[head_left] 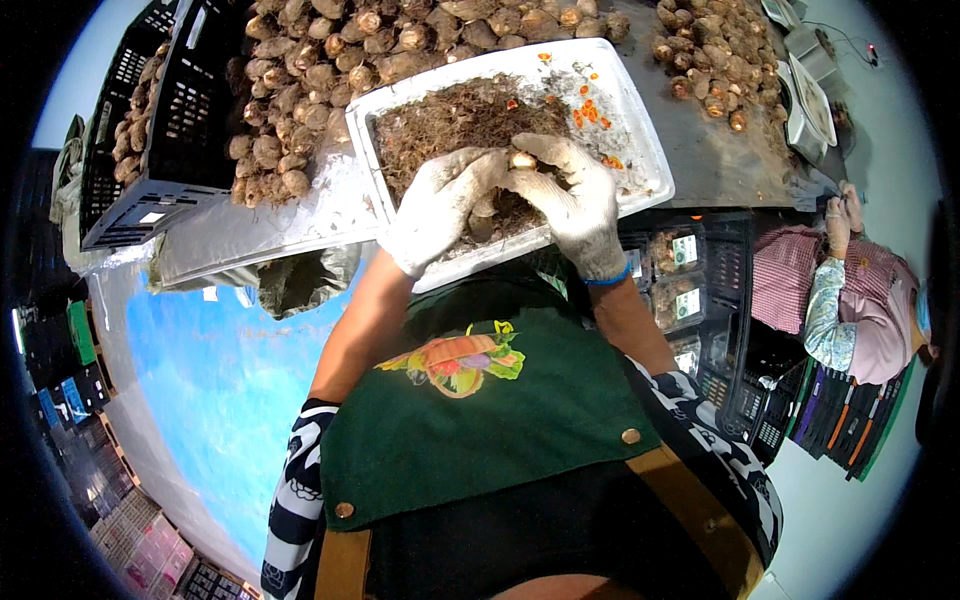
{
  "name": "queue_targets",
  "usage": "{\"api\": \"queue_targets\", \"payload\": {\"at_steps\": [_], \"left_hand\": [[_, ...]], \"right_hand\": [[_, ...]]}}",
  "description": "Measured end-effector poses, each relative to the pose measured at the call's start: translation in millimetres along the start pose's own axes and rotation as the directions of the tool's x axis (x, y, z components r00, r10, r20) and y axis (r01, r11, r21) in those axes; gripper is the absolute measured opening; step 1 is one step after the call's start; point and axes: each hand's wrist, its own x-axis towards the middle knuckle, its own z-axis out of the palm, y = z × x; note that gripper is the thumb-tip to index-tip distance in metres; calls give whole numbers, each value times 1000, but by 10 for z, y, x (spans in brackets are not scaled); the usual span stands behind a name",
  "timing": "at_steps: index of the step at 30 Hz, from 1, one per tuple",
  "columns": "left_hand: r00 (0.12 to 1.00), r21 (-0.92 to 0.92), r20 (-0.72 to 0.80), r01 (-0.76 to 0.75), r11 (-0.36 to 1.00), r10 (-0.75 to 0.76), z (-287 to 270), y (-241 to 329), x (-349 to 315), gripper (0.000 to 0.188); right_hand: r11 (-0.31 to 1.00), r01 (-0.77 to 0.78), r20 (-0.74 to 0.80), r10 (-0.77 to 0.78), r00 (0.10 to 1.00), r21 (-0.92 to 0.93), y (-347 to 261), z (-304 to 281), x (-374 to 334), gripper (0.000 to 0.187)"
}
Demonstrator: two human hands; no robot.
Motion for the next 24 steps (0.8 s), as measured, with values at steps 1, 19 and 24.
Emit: {"api": "queue_targets", "payload": {"at_steps": [1,19,24], "left_hand": [[1000,-9,-7,20,1000,-20,0,6,-12,32],[960,400,-187,-121,909,210,191,-64,206,25],[960,194,-275,-5,981,59,173,-238,253,23]], "right_hand": [[991,-82,-3,83,997,105,17,-6,-5,31],[867,-207,40,213,976,453,343,-97,9,33],[892,-116,-105,179,978,436,239,-196,23,29]]}}
